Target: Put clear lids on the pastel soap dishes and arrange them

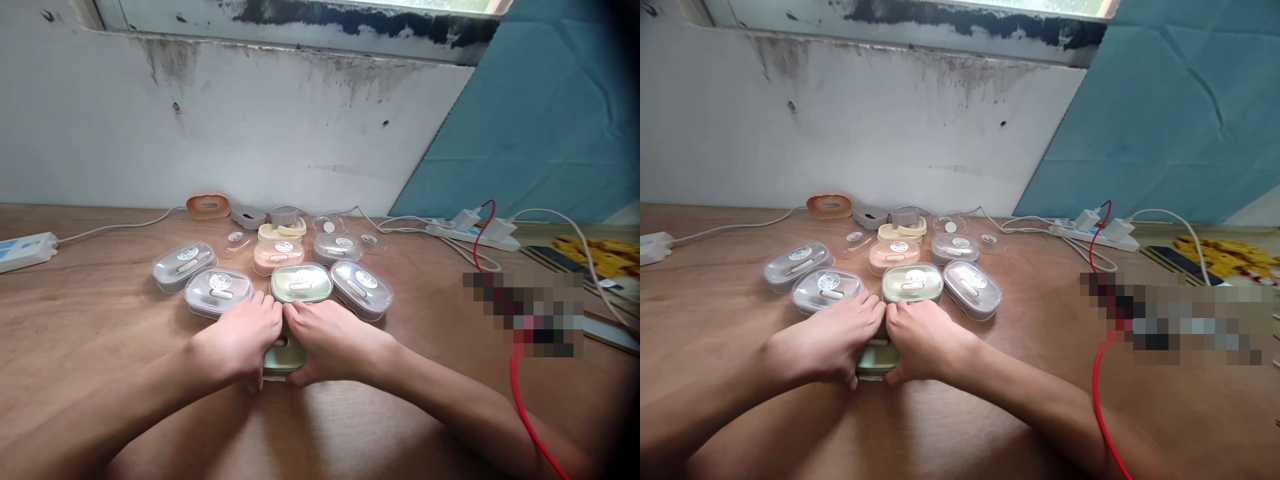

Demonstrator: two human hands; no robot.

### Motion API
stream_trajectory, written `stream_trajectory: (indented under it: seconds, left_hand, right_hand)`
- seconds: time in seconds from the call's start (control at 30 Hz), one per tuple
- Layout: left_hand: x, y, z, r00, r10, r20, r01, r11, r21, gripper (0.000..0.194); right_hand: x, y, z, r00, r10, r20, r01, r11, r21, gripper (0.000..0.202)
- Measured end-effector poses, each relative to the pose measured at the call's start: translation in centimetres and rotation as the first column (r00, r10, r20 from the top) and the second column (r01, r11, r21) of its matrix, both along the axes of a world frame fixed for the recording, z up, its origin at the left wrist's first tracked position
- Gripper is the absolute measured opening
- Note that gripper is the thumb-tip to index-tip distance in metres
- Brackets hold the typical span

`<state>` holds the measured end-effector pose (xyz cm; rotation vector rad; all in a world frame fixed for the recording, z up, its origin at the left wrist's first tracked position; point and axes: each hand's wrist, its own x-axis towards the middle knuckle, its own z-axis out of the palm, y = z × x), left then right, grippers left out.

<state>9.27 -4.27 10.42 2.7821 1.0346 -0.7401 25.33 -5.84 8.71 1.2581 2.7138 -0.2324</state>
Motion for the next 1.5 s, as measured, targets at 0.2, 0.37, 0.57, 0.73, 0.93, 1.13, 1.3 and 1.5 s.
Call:
stream_trajectory:
  seconds: [0.2, 0.37, 0.57, 0.73, 0.93, 1.13, 1.3, 1.5]
  left_hand:
    - [0.7, -0.6, -0.3, 0.999, -0.004, -0.036, 0.007, 0.997, 0.073, 0.087]
    - [1.1, -0.9, 0.0, 1.000, 0.001, -0.031, 0.002, 0.996, 0.087, 0.082]
    - [0.7, -0.9, 0.4, 0.998, 0.046, 0.048, -0.047, 0.998, 0.030, 0.078]
    - [0.1, -0.6, 0.3, 0.994, 0.044, 0.098, -0.043, 0.999, -0.015, 0.064]
    - [0.0, -0.5, 0.0, 0.999, -0.016, 0.036, 0.015, 1.000, 0.016, 0.080]
    - [-0.6, 0.4, -0.7, 0.994, 0.019, 0.110, -0.011, 0.997, -0.071, 0.092]
    - [-0.6, 0.6, -0.8, 0.991, 0.017, 0.136, -0.007, 0.998, -0.070, 0.096]
    - [-0.8, 0.5, -1.3, 0.991, -0.003, 0.134, 0.008, 0.999, -0.039, 0.091]
  right_hand:
    - [-0.4, -0.3, 0.3, 1.000, -0.017, 0.021, 0.017, 1.000, -0.004, 0.057]
    - [-1.0, -0.9, 0.4, 0.997, -0.033, 0.067, 0.031, 0.999, 0.029, 0.063]
    - [-0.6, -0.7, 0.6, 1.000, -0.005, 0.022, 0.005, 1.000, 0.006, 0.058]
    - [-0.3, -0.3, 1.1, 1.000, -0.019, 0.020, 0.020, 1.000, -0.015, 0.067]
    - [-0.2, -0.3, 1.3, 0.997, -0.065, 0.035, 0.067, 0.997, -0.036, 0.073]
    - [0.6, 0.3, 0.7, 0.998, -0.052, -0.024, 0.048, 0.990, -0.130, 0.082]
    - [0.7, 0.3, 0.7, 0.996, -0.083, -0.023, 0.078, 0.981, -0.180, 0.094]
    - [0.2, -0.4, 1.0, 0.995, -0.096, 0.010, 0.097, 0.987, -0.125, 0.087]
